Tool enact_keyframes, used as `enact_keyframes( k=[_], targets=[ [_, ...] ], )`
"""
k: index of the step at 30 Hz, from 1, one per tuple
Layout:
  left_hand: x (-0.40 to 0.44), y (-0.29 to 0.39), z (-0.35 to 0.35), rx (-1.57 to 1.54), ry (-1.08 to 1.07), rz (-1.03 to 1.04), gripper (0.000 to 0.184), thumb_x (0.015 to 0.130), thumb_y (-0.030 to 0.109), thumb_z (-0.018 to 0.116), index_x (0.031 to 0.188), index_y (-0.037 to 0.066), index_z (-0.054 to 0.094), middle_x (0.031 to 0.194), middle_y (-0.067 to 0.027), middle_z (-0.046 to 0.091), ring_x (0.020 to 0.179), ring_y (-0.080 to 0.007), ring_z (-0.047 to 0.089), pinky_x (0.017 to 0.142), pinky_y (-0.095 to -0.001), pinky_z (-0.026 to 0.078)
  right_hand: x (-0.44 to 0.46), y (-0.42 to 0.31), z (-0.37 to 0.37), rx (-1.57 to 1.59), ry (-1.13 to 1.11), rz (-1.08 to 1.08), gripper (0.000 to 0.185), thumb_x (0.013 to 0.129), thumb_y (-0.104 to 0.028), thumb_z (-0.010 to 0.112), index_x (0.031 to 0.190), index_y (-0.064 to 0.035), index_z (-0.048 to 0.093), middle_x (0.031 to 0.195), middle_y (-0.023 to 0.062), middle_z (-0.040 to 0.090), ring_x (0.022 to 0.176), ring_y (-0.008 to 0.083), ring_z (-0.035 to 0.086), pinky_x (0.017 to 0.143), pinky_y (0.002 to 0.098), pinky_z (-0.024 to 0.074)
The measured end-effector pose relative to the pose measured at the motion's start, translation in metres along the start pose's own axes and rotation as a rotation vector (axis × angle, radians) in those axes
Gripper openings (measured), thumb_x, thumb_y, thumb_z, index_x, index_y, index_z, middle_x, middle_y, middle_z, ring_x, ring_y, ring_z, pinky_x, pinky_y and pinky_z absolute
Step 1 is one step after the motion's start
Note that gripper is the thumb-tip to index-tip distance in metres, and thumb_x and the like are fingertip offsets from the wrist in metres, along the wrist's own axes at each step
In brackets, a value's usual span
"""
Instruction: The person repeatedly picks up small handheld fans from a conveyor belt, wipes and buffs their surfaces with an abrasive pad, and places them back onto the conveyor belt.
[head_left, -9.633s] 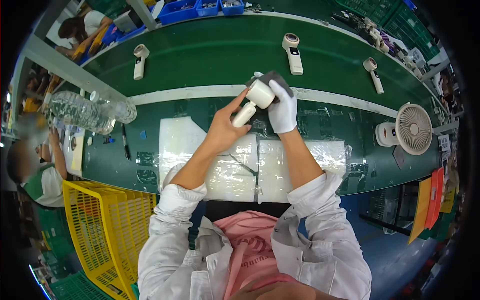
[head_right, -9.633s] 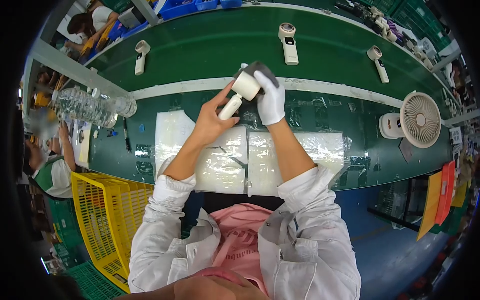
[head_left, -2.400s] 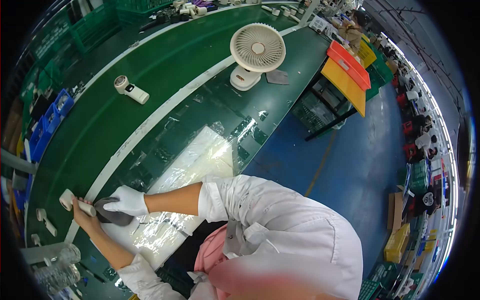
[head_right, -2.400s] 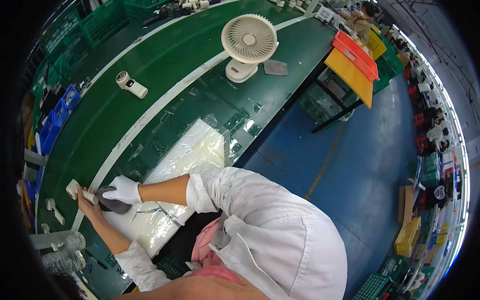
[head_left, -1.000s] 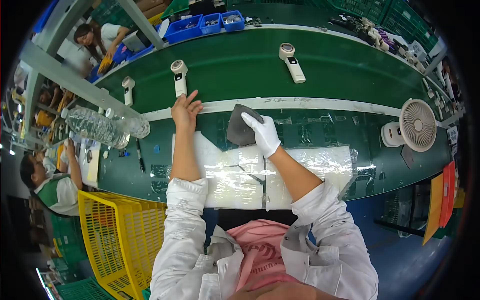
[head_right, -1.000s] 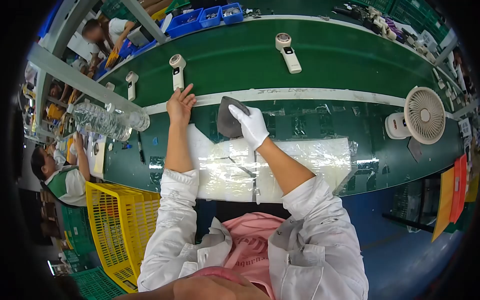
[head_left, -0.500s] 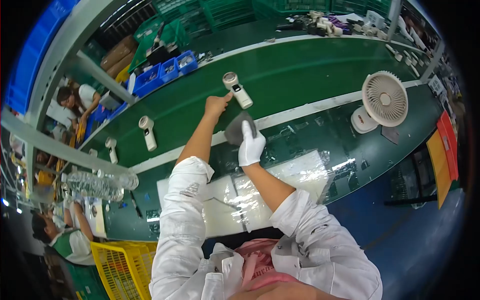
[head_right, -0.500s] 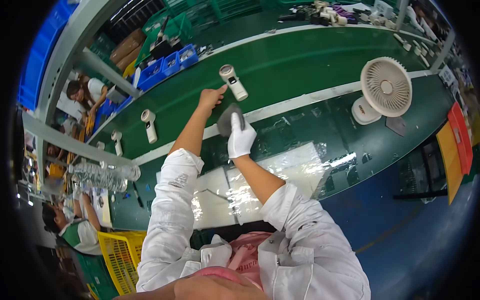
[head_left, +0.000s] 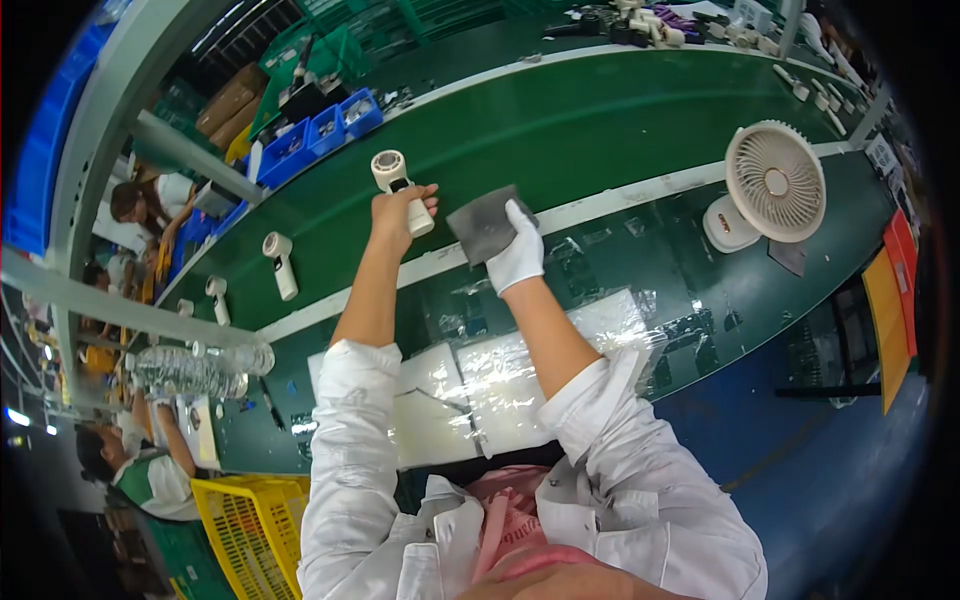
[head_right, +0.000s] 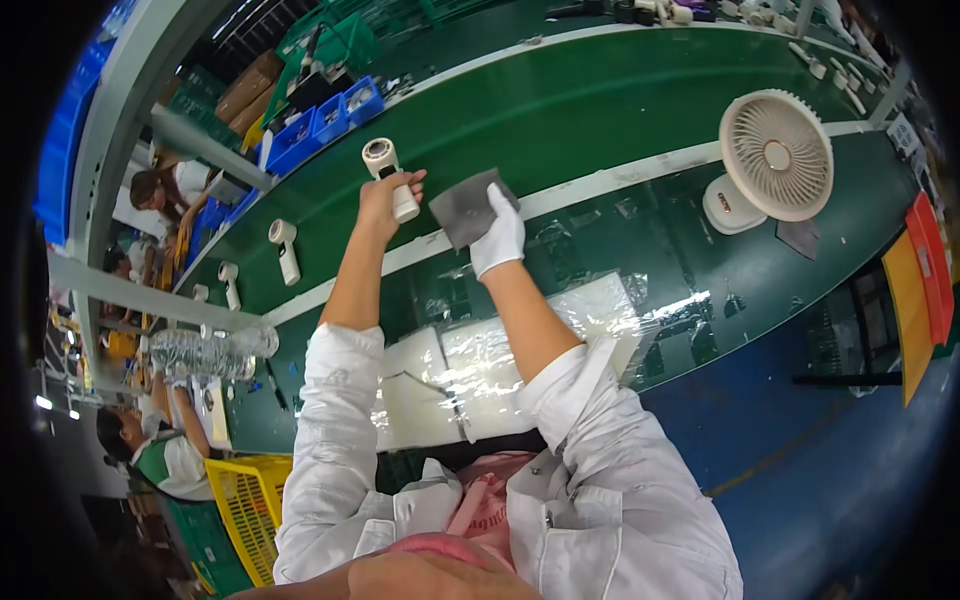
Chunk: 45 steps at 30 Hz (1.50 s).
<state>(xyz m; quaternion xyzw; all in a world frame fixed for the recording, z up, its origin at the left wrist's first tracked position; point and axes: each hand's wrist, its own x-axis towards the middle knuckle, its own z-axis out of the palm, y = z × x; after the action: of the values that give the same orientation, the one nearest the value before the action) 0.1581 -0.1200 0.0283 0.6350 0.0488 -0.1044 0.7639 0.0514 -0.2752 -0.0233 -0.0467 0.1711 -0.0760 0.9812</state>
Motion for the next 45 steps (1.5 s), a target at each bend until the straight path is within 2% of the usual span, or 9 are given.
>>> enact_keyframes(
  k=[8,16,21,29,30,34,35,38,45],
  targets=[
    [-0.169,-0.005,-0.052,-0.145,-0.290,0.035,0.058,0.093,0.002,0.064,0.142,0.007,0.034,0.086,-0.0124,0.059,0.059,-0.0221,0.063,0.048,-0.0421,0.057,-0.015,0.017,0.002,-0.103,-0.267,0.075,0.033,0.097,-0.008,0.067,0.128,-0.0048,0.060,0.124,0.0097,0.066,0.117,0.0269,0.064,0.103,0.0438,0.0521],
    [-0.184,-0.044,-0.071,-0.088,-0.300,-0.070,0.062,0.092,0.001,0.067,0.142,0.007,0.031,0.078,-0.0085,0.057,0.055,-0.0172,0.058,0.046,-0.0353,0.049,-0.073,0.049,0.013,-1.096,-0.297,-0.589,0.037,0.098,-0.027,0.071,0.109,0.0086,0.071,0.097,0.0054,0.074,0.088,0.0088,0.063,0.081,0.0262,0.0500],
    [-0.183,-0.051,-0.067,-0.144,-0.313,-0.034,0.063,0.092,0.001,0.067,0.143,0.009,0.030,0.078,-0.0081,0.058,0.054,-0.0176,0.058,0.047,-0.0350,0.050,-0.081,0.069,0.016,-1.654,-0.918,-1.106,0.035,0.092,-0.006,0.067,0.127,-0.0078,0.070,0.130,0.0126,0.068,0.129,0.0350,0.059,0.116,0.0452,0.0417],
    [-0.177,-0.056,-0.081,-0.143,-0.262,0.075,0.067,0.086,-0.010,0.061,0.142,0.004,0.027,0.089,-0.0146,0.061,0.060,-0.0206,0.062,0.048,-0.0351,0.052,-0.090,0.076,0.015,-1.534,-1.071,-0.720,0.031,0.091,-0.008,0.067,0.121,-0.0071,0.073,0.131,0.0128,0.068,0.136,0.0350,0.054,0.118,0.0451,0.0384],
    [-0.178,-0.049,-0.082,-0.147,-0.266,0.087,0.068,0.086,-0.012,0.061,0.142,0.005,0.027,0.090,-0.0148,0.061,0.060,-0.0204,0.062,0.048,-0.0350,0.052,-0.091,0.078,0.015,-1.525,-1.030,-0.798,0.027,0.091,-0.008,0.065,0.117,-0.0026,0.073,0.120,0.0150,0.073,0.116,0.0330,0.068,0.102,0.0425,0.0523],
    [-0.175,-0.042,-0.089,-0.064,-0.260,0.116,0.074,0.085,-0.017,0.062,0.145,0.009,0.028,0.087,-0.0136,0.064,0.059,-0.0179,0.061,0.047,-0.0341,0.050,-0.100,0.071,0.015,-0.916,-0.644,0.146,0.024,0.091,-0.006,0.060,0.106,0.0093,0.071,0.092,0.0139,0.071,0.059,0.0223,0.068,0.055,0.0330,0.0565],
    [-0.178,-0.036,-0.088,-0.057,-0.275,0.093,0.074,0.085,-0.017,0.063,0.146,0.010,0.029,0.086,-0.0130,0.064,0.058,-0.0174,0.061,0.046,-0.0340,0.050,-0.094,0.063,0.017,-1.214,-0.821,-0.081,0.026,0.093,-0.011,0.057,0.105,0.0098,0.067,0.097,0.0177,0.072,0.074,0.0273,0.072,0.069,0.0369,0.0587],
    [-0.183,-0.031,-0.082,-0.088,-0.264,0.037,0.073,0.087,-0.005,0.070,0.148,0.009,0.032,0.082,-0.0095,0.061,0.054,-0.0160,0.057,0.044,-0.0334,0.046,-0.071,0.050,0.009,-0.436,-0.548,0.314,0.030,0.096,-0.017,0.051,0.114,0.0059,0.060,0.104,0.0216,0.070,0.106,0.0347,0.067,0.100,0.0485,0.0492],
    [-0.181,-0.034,-0.081,-0.003,-0.268,0.129,0.088,0.083,-0.004,0.073,0.156,0.010,0.026,0.092,-0.0076,0.061,0.064,-0.0140,0.059,0.052,-0.0294,0.048,-0.039,0.039,0.002,-0.122,-0.239,0.031,0.035,0.096,-0.018,0.055,0.127,-0.0014,0.058,0.123,0.0151,0.064,0.123,0.0336,0.058,0.109,0.0531,0.0436]
  ],
)
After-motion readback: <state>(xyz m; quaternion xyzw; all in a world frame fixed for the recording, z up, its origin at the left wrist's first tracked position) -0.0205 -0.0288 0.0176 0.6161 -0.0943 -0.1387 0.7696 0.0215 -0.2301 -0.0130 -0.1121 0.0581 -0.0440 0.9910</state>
